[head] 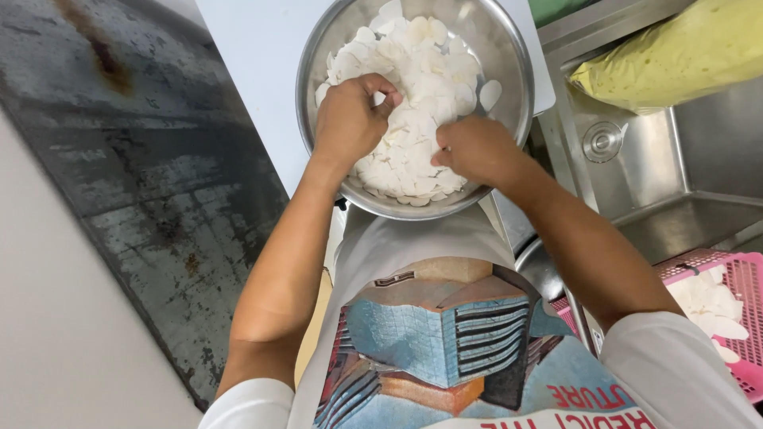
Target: Separating thin fruit slices in a bowl and then deep frying them in a commercial fryer.
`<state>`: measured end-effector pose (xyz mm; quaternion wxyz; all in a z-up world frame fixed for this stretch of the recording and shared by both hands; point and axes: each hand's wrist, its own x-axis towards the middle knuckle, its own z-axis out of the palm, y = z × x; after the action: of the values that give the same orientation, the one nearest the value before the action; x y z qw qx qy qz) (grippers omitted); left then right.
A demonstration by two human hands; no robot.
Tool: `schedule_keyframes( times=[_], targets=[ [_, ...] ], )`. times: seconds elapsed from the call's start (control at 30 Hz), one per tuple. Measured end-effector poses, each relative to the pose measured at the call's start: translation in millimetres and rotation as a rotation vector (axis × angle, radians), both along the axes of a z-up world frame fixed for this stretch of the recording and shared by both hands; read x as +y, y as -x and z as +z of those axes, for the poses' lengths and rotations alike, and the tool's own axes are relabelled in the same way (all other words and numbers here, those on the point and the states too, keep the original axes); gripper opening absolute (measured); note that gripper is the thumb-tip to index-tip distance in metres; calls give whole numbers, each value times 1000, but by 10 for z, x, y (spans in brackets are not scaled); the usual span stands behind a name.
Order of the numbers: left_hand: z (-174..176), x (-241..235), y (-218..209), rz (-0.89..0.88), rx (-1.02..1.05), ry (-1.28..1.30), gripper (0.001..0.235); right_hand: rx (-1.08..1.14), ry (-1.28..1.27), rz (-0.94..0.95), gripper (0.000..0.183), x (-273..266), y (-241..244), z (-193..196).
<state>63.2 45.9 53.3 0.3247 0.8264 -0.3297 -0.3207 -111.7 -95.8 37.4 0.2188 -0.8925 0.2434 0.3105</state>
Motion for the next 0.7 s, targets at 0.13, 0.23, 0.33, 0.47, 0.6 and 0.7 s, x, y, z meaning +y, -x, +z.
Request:
schedule_keyframes(
  times=[0.13, 0.23, 0.33, 0.47, 0.6, 0.7],
  targets=[
    [-130, 68, -57, 25, -51, 132, 8, 5, 152, 67, 17, 33, -40, -47],
    [-137, 139, -68, 14, -115, 111, 13, -112, 190, -16, 19, -67, -13, 9],
    [-130, 153, -30, -20, -167, 7, 23, -72, 91, 52, 17, 73, -105, 242],
    [-132, 244, 42, -31, -184, 15, 19, -159, 47, 187, 34, 141, 54, -77],
    [-145, 352, 24, 44, -121, 42, 14, -292, 58, 49, 27, 18, 154, 119],
    [-161, 374, 64, 65, -85, 66, 13, -449, 11, -47, 26, -37, 254, 291]
  ],
)
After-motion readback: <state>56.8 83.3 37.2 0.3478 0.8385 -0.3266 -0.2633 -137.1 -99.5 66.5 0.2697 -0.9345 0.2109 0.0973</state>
